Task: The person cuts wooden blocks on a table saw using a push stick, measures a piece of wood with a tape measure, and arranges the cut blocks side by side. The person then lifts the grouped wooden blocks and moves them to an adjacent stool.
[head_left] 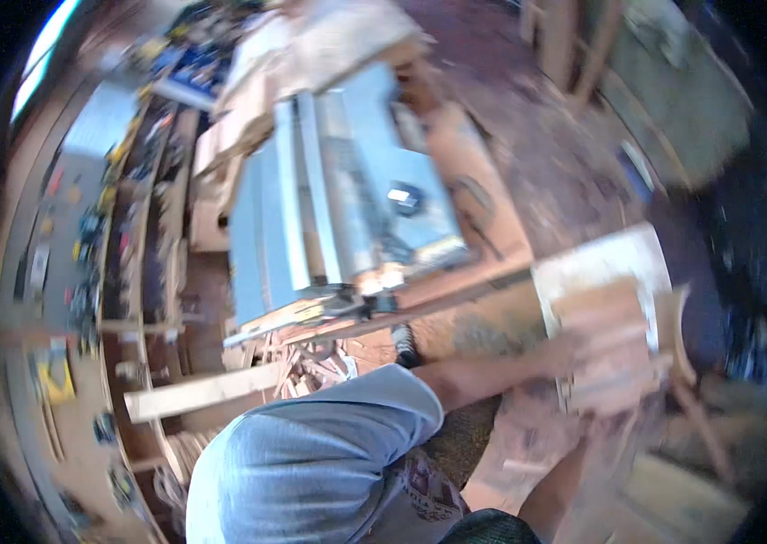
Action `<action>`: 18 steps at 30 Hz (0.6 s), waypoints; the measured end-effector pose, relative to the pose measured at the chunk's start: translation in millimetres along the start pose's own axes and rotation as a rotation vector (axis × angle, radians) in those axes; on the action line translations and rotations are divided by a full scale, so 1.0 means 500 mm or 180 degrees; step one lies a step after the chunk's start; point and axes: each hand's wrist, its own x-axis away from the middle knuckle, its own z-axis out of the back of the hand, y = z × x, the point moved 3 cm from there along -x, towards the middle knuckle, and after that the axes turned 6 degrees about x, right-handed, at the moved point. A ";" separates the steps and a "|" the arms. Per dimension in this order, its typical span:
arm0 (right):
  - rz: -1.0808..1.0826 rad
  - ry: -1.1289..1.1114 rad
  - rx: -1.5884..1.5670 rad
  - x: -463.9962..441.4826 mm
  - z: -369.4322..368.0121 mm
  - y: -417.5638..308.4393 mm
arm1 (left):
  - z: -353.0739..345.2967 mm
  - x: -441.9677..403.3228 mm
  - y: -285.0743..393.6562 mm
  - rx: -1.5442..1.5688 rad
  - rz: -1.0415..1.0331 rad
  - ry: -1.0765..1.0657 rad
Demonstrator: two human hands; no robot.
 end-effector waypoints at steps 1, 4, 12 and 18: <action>0.0168 -0.0010 0.0193 0.020 0.008 -0.054 | 0.101 0.079 0.105 0.0072 0.0402 -0.1088; 0.0701 -0.0201 0.0693 0.107 -0.021 -0.213 | 0.247 0.345 0.148 0.0499 -0.1185 -0.0286; 0.2549 -0.2263 0.2280 0.546 -0.441 -0.664 | 0.738 0.856 0.009 0.0549 -0.0388 0.0861; 0.3735 -0.3390 0.2521 1.038 -0.722 -1.002 | 1.061 1.066 -0.132 0.0916 0.0325 0.2924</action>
